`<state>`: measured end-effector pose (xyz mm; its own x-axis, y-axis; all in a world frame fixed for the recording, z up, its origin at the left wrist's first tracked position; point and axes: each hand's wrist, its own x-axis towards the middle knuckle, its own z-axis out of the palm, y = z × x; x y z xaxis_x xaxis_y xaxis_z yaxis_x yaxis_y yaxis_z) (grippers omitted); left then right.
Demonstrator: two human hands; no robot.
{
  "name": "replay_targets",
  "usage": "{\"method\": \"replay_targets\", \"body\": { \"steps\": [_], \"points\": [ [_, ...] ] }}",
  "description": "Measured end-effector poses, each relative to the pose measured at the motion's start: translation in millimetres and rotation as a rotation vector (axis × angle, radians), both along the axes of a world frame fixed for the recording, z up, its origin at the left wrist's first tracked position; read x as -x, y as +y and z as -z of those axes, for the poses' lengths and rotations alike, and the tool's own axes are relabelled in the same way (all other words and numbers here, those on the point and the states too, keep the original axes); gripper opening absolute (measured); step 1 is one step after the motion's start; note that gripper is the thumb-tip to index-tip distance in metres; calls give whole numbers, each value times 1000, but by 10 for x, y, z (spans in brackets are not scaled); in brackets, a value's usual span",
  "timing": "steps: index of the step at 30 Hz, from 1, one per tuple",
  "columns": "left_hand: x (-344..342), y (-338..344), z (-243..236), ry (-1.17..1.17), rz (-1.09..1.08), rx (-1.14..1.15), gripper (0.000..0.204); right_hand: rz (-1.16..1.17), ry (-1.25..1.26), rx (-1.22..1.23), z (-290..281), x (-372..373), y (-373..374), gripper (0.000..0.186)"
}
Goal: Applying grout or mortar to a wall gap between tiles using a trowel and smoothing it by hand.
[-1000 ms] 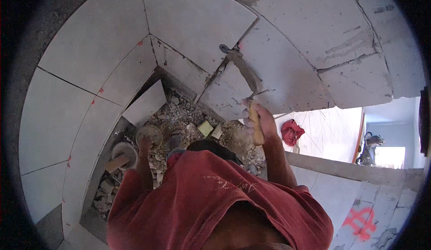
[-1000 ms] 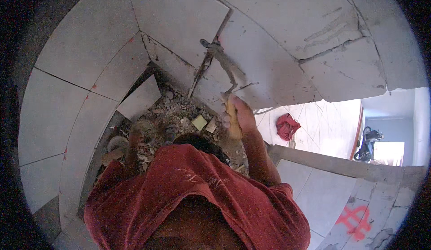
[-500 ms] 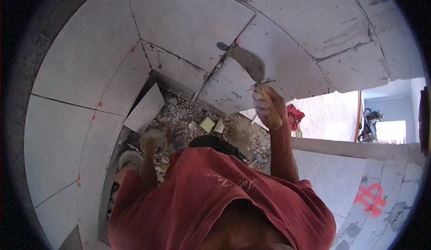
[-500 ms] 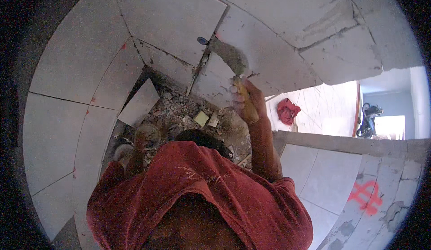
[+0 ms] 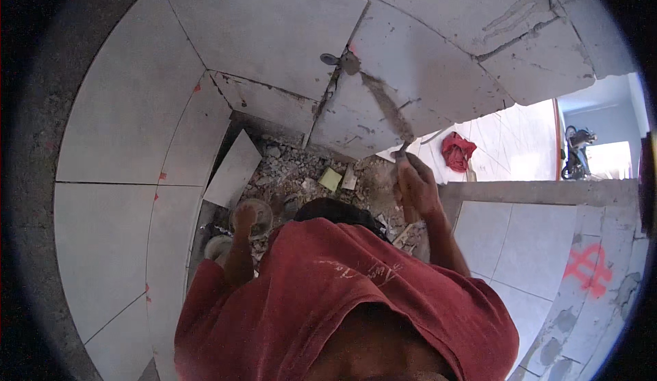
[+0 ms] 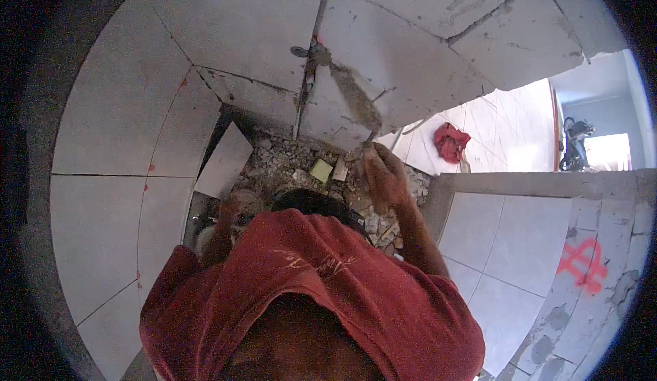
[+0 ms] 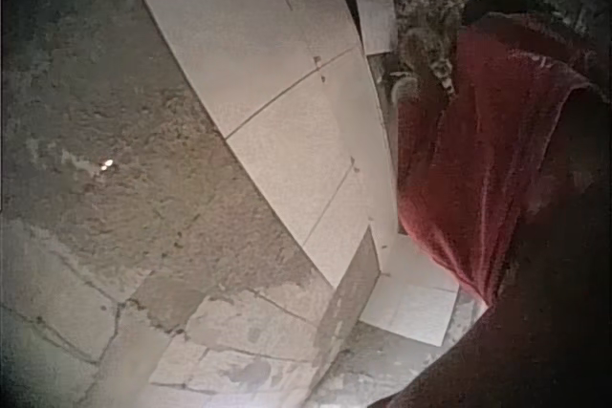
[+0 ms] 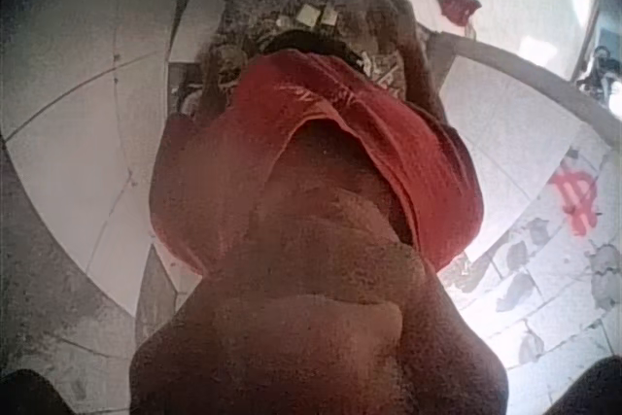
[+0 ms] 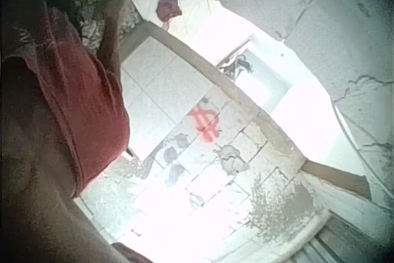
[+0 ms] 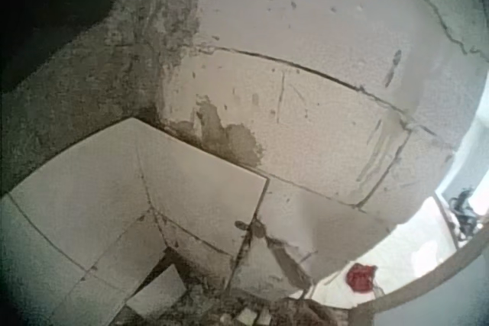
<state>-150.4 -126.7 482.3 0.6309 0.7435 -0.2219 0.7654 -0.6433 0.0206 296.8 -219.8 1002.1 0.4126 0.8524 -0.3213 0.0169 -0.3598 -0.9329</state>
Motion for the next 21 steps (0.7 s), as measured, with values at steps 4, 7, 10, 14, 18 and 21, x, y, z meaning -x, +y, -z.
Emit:
{"method": "replay_targets", "body": {
  "steps": [4, 7, 10, 14, 18, 21],
  "points": [
    [266, -14, 222, -211, 14, -136, 37, -544, -1216, -145, -12, -671, -15, 36],
    [267, 35, 355, -141, -15, -6, 34, -632, -1516, -7, -254, -914, 187, 37],
    [174, 72, 317, -33, 57, -26, 35, -791, -1632, 32, -602, -974, 514, 36],
    [121, 172, 202, -316, -82, 12, 33, -885, -1772, -34, -669, -1073, 897, 35],
    [-110, 207, -78, -605, -281, 565, 30, -823, -1812, 91, -660, -1071, 1082, 32],
    [-70, 173, -18, -1046, -388, 634, 32, -748, -1666, 169, -774, -903, 1107, 31]
  ]
}}
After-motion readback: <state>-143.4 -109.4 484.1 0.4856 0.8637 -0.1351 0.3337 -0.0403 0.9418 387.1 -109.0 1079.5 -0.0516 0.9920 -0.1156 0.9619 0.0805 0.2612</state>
